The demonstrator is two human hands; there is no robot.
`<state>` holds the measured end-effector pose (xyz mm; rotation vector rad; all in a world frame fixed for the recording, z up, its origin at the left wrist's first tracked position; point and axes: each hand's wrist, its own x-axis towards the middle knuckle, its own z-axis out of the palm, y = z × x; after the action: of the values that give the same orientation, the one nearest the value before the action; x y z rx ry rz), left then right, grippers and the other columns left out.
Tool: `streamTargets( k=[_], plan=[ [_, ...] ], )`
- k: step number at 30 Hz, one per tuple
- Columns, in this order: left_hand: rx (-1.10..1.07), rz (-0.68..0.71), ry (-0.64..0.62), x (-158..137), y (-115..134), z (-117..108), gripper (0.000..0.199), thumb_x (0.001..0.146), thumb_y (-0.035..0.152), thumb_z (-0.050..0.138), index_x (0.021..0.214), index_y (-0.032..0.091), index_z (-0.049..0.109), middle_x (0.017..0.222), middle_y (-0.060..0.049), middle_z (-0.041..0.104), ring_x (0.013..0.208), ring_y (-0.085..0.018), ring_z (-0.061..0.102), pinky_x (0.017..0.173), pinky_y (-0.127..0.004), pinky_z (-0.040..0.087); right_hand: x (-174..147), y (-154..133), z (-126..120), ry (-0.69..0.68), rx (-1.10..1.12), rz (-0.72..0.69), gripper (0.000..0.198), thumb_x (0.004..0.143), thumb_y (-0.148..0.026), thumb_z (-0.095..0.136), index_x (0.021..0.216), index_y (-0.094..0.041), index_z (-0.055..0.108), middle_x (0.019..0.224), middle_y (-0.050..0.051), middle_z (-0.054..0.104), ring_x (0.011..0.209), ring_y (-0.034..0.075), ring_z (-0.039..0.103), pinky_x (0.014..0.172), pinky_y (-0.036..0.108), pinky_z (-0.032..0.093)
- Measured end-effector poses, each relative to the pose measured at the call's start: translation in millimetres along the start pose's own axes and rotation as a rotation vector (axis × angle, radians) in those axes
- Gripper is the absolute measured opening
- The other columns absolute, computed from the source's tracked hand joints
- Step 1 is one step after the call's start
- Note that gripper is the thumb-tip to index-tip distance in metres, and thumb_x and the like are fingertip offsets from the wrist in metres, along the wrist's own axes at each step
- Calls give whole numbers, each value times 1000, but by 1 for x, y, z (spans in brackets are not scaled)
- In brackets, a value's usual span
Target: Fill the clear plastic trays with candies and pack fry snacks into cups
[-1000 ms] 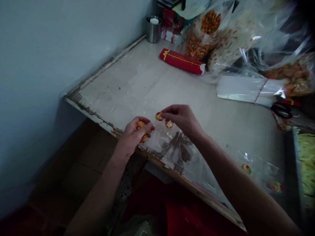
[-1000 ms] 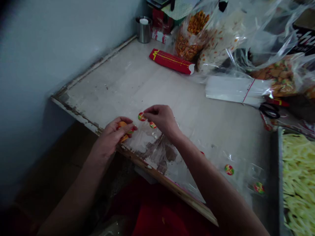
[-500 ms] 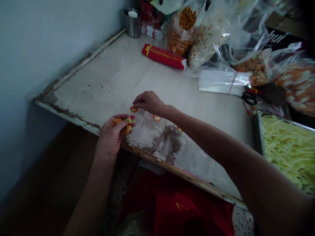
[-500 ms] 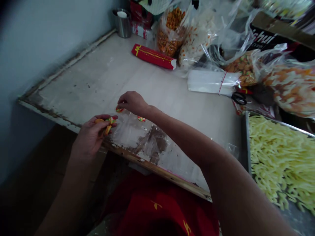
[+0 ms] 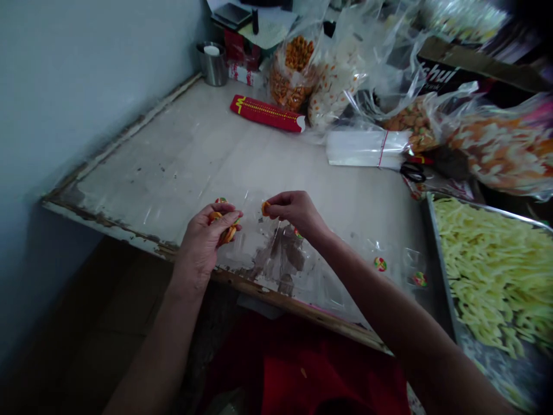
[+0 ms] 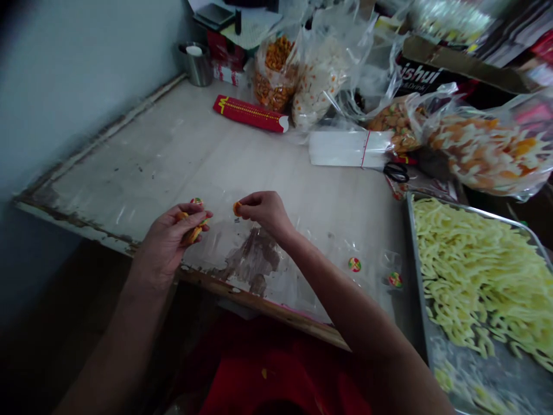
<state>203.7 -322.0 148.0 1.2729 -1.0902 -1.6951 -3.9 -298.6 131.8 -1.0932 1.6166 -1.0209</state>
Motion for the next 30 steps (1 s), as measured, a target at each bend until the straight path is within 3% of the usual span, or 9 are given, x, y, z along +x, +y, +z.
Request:
streamTargets(
  k=[4, 10, 13, 15, 17, 20, 23, 26, 30],
  plan=[
    [349, 94, -162, 15, -1, 32, 45, 66, 46, 88, 97, 18, 73, 72, -1, 66, 58, -12, 60, 52, -21, 44, -8, -7, -22, 8, 265, 81, 18, 67, -29, 83, 77, -16, 76, 70, 4, 72, 61, 13, 63, 56, 24, 48],
    [529, 175, -374, 41, 12, 74, 35, 74, 48, 81, 91, 18, 76, 61, 2, 59, 52, -10, 51, 48, -22, 36, -15, -6, -60, -56, 340, -50, 27, 69, -38, 85, 84, -18, 78, 73, 4, 73, 66, 14, 65, 60, 25, 50],
    [674, 327, -436, 67, 23, 103, 23, 75, 38, 79, 86, 18, 78, 63, 0, 63, 54, -11, 53, 51, -23, 37, -6, 8, -94, -70, 146, -306, 19, 79, -37, 80, 88, -20, 79, 79, 3, 75, 73, 16, 67, 67, 28, 51],
    [760, 493, -484, 92, 27, 130, 15, 74, 31, 79, 80, 18, 78, 71, -2, 69, 58, -12, 54, 55, -24, 39, 3, 24, -121, 1, -117, -512, 13, 89, -32, 71, 92, -22, 79, 93, 4, 77, 85, 18, 69, 79, 30, 52],
    [816, 577, -523, 120, 23, 157, 13, 72, 29, 80, 78, 18, 78, 77, -4, 71, 60, -12, 56, 60, -26, 40, 11, 41, -147, 68, -474, -615, 20, 98, -24, 59, 99, -23, 79, 108, 5, 76, 99, 20, 68, 90, 33, 49],
    [912, 561, -506, 155, 6, 189, 13, 70, 28, 82, 79, 18, 79, 73, -4, 71, 60, -14, 57, 65, -29, 42, 18, 63, -182, 10, -1012, -551, 29, 99, -12, 50, 110, -20, 76, 113, 10, 74, 104, 24, 64, 91, 37, 46],
    [1013, 590, -516, 170, -12, 204, 8, 68, 23, 82, 75, 19, 79, 71, -4, 70, 66, -17, 60, 71, -31, 42, 12, 71, -204, -131, -1295, -531, 34, 97, -8, 48, 117, -18, 73, 116, 12, 73, 106, 27, 60, 90, 39, 44],
    [1032, 570, -549, 166, -20, 211, 9, 70, 25, 80, 78, 20, 79, 70, -4, 70, 67, -18, 60, 72, -32, 42, 4, 66, -209, -157, -1277, -525, 34, 96, -10, 49, 120, -19, 72, 120, 10, 72, 107, 26, 61, 94, 37, 42],
    [926, 413, -554, 151, -16, 217, 16, 70, 29, 81, 81, 17, 79, 75, -5, 72, 67, -16, 61, 69, -30, 43, 11, 61, -202, 3, -1140, -358, 26, 100, -25, 53, 107, -18, 78, 104, 9, 76, 99, 24, 65, 88, 33, 44]
  ],
)
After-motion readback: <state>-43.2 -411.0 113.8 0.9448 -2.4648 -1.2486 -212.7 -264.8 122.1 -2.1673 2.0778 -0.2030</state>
